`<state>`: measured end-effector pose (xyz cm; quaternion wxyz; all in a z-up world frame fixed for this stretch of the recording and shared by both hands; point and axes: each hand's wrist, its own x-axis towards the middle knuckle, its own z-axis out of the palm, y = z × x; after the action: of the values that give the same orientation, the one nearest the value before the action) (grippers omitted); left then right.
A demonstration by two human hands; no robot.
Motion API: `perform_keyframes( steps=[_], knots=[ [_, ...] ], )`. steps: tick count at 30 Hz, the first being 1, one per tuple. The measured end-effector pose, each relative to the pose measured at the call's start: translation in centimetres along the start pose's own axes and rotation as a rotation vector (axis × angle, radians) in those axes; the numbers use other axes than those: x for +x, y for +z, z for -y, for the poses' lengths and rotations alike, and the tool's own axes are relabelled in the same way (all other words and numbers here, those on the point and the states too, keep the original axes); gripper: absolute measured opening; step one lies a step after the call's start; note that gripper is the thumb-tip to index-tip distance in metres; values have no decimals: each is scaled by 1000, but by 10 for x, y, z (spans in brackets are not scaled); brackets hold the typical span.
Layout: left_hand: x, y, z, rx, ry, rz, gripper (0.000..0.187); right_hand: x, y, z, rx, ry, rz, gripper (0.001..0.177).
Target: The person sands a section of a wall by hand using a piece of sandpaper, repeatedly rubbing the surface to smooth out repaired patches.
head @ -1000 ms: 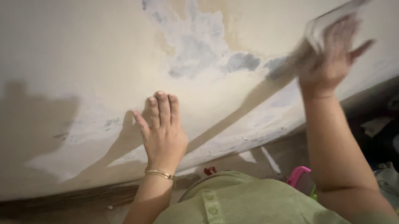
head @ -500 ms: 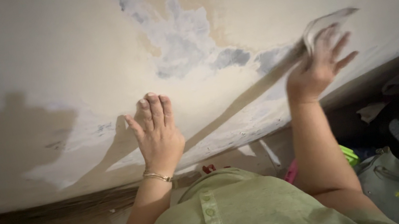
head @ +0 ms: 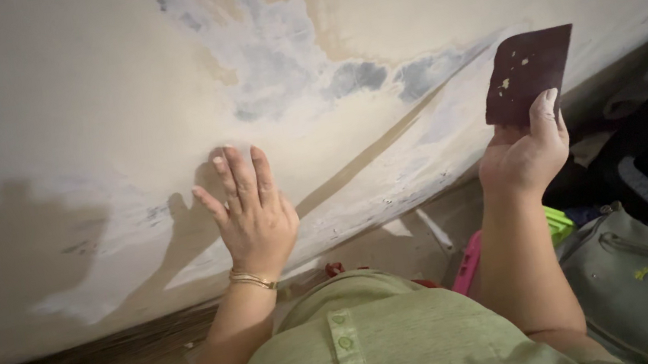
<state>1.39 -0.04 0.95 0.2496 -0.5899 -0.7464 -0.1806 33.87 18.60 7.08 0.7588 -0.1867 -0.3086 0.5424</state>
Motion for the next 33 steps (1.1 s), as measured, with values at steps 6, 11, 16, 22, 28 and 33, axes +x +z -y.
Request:
perform_keyframes(
  steps=[6, 11, 16, 22, 28, 33],
  knots=[
    [16, -28, 23, 37, 99, -159, 87, -25, 9, -23, -143, -156, -36, 40],
    [33, -36, 55, 99, 173, -259, 87, -14, 49, -59, -388, -426, -75, 47],
    [52, -28, 85, 182, 216, -204, 88, -30, 116, -115, -944, -718, 200, 50],
    [59, -17, 93, 356, 273, -252, 85, -19, 98, -154, -1475, -1173, 136, 51],
    [63, -10, 96, 396, 299, -300, 82, -9, 61, -144, -1136, -684, -83, 49],
    [62, -7, 95, 410, 295, -294, 80, -77, 88, -185, -1379, -993, 332, 45]
  ],
)
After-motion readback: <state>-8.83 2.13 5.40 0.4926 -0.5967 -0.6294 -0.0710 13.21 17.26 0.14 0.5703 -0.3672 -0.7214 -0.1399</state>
